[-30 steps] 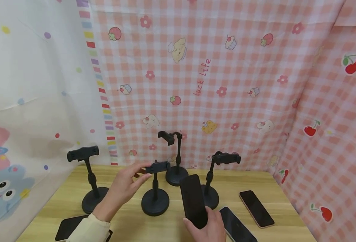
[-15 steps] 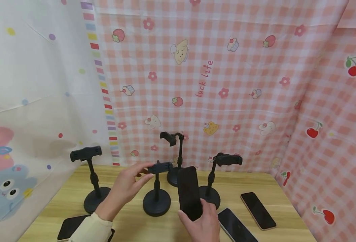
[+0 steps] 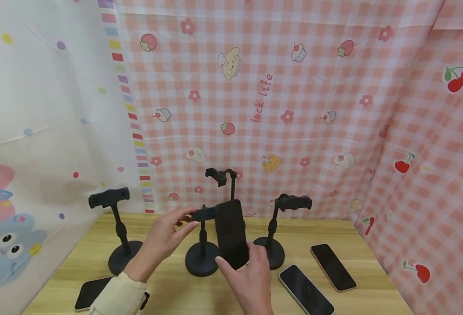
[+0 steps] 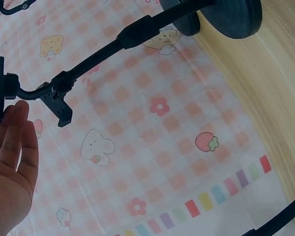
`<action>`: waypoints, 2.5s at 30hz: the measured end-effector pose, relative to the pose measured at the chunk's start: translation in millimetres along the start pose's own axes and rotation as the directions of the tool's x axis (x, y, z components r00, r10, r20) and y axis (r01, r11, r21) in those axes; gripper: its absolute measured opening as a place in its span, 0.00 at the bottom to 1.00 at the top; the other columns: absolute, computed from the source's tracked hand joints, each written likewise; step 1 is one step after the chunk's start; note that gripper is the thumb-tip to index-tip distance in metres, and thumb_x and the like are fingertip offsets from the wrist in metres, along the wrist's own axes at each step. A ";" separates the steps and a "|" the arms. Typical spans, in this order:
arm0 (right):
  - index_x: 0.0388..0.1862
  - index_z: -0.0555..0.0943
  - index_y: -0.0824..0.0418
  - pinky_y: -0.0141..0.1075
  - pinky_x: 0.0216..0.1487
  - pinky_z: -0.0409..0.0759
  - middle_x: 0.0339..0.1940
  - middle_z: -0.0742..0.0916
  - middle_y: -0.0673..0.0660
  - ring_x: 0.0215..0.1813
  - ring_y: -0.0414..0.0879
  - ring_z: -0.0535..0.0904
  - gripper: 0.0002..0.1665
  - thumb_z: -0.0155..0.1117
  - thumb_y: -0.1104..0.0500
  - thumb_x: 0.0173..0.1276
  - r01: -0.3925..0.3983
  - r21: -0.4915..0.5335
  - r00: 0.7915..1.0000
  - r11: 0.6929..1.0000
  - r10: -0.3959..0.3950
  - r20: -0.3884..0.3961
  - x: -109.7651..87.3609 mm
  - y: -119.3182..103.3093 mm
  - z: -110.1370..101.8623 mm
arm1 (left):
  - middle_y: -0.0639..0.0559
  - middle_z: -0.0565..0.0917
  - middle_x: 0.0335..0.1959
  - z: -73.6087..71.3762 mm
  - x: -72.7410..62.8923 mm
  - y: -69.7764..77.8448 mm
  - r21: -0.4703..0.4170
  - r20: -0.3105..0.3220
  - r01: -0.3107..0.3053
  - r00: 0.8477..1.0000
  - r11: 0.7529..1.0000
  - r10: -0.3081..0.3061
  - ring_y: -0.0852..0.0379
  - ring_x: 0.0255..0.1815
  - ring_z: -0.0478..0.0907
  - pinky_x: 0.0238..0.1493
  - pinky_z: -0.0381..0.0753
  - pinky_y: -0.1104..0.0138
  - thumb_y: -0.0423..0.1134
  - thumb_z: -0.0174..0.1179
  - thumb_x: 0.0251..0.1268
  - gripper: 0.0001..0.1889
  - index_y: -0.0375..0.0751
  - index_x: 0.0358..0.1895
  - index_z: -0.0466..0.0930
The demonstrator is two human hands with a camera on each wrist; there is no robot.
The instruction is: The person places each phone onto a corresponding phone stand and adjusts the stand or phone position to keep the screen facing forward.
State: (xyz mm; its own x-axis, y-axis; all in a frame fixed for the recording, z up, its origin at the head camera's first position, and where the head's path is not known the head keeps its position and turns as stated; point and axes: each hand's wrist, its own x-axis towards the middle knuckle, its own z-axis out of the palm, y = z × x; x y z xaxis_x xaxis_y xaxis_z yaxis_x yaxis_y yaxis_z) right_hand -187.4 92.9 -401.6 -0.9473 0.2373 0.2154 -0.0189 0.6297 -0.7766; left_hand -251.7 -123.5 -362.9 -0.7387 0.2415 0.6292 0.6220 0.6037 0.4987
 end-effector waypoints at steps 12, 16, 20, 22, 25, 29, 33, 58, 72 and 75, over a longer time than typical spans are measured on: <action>0.61 0.77 0.62 0.42 0.42 0.73 0.46 0.77 0.54 0.45 0.48 0.73 0.47 0.75 0.32 0.52 0.118 0.081 0.993 0.990 -0.116 -0.029 4.7 -22.0 12.3 | 0.50 0.85 0.48 1.2 -0.6 1.2 0.039 0.003 -0.005 1.000 0.999 0.005 0.55 0.42 0.84 0.43 0.83 0.58 0.39 0.68 0.64 0.18 0.42 0.57 0.82; 0.62 0.77 0.62 0.43 0.44 0.73 0.47 0.78 0.54 0.46 0.48 0.74 0.47 0.76 0.34 0.52 0.131 0.089 0.991 0.987 -0.128 -0.043 7.1 -28.6 15.4 | 0.51 0.86 0.47 2.8 -0.5 1.7 0.032 -0.014 -0.036 0.999 0.999 0.036 0.56 0.42 0.84 0.42 0.83 0.58 0.38 0.68 0.63 0.17 0.42 0.55 0.82; 0.63 0.77 0.62 0.44 0.45 0.73 0.47 0.78 0.53 0.46 0.48 0.74 0.48 0.77 0.34 0.51 0.126 0.105 0.992 0.986 -0.122 -0.041 9.6 -34.5 17.6 | 0.52 0.86 0.47 3.1 -0.3 3.9 0.013 -0.027 -0.057 0.998 0.998 0.057 0.56 0.42 0.84 0.40 0.83 0.57 0.37 0.69 0.62 0.17 0.44 0.54 0.83; 0.63 0.77 0.61 0.44 0.45 0.73 0.46 0.78 0.53 0.46 0.48 0.74 0.48 0.76 0.33 0.51 0.123 0.105 0.992 0.987 -0.119 -0.038 10.5 -36.5 18.5 | 0.53 0.86 0.47 2.8 -0.5 5.2 -0.004 -0.027 -0.055 0.998 0.998 0.055 0.56 0.42 0.83 0.40 0.83 0.56 0.36 0.69 0.62 0.16 0.45 0.54 0.83; 0.63 0.77 0.61 0.44 0.45 0.73 0.45 0.78 0.53 0.46 0.46 0.73 0.48 0.76 0.33 0.52 0.133 0.101 0.991 0.986 -0.130 -0.031 11.5 -38.9 19.8 | 0.53 0.86 0.46 2.4 -0.4 6.2 -0.024 -0.023 -0.047 0.999 0.999 0.046 0.56 0.42 0.83 0.41 0.83 0.56 0.35 0.68 0.63 0.15 0.46 0.53 0.83; 0.62 0.77 0.63 0.44 0.45 0.74 0.46 0.79 0.54 0.46 0.47 0.74 0.46 0.77 0.36 0.53 0.153 0.110 0.988 0.982 -0.151 -0.026 13.4 -41.7 22.2 | 0.54 0.86 0.45 2.0 -1.2 6.1 -0.039 -0.023 -0.043 0.999 0.998 0.042 0.57 0.42 0.83 0.43 0.84 0.58 0.33 0.66 0.65 0.13 0.46 0.51 0.83; 0.62 0.77 0.62 0.46 0.48 0.75 0.48 0.79 0.54 0.47 0.48 0.75 0.46 0.76 0.34 0.53 0.146 0.115 0.989 0.983 -0.145 -0.021 15.6 -44.6 24.1 | 0.55 0.85 0.45 2.1 -2.5 5.1 -0.056 -0.021 -0.037 0.999 0.998 0.036 0.58 0.42 0.83 0.43 0.84 0.59 0.32 0.65 0.66 0.12 0.46 0.51 0.83; 0.61 0.77 0.63 0.50 0.51 0.75 0.50 0.80 0.56 0.49 0.50 0.76 0.50 0.75 0.30 0.50 0.115 0.142 0.993 0.983 -0.112 -0.031 25.6 -47.0 30.5 | 0.51 0.83 0.41 -5.7 5.4 0.8 -0.146 0.127 -0.031 0.991 0.989 0.049 0.54 0.41 0.82 0.42 0.83 0.60 0.29 0.60 0.68 0.09 0.42 0.48 0.81; 0.61 0.78 0.63 0.49 0.49 0.76 0.47 0.79 0.55 0.47 0.50 0.76 0.49 0.75 0.31 0.50 0.171 0.138 0.983 0.976 -0.159 -0.095 25.6 -44.1 36.6 | 0.57 0.82 0.38 -12.3 6.9 -1.0 -0.123 0.224 0.013 0.974 0.992 0.015 0.58 0.39 0.79 0.41 0.81 0.63 0.32 0.60 0.69 0.08 0.45 0.48 0.80; 0.61 0.78 0.63 0.49 0.49 0.76 0.46 0.79 0.55 0.46 0.50 0.76 0.49 0.75 0.31 0.51 0.177 0.127 0.981 0.976 -0.164 -0.108 26.4 -43.6 37.9 | 0.58 0.81 0.36 -13.2 7.1 -1.0 -0.122 0.227 0.009 0.974 0.992 0.019 0.59 0.37 0.77 0.39 0.80 0.64 0.33 0.61 0.69 0.07 0.45 0.48 0.80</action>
State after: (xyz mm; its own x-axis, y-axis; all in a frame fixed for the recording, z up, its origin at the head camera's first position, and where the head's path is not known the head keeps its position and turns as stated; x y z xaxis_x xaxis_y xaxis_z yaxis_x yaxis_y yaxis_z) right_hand -223.8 43.7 -384.5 -0.8913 0.2090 0.4024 -0.2270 0.5625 -0.7950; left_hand -254.1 -132.4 -351.1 -0.7663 0.4192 0.4869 0.6425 0.5082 0.5735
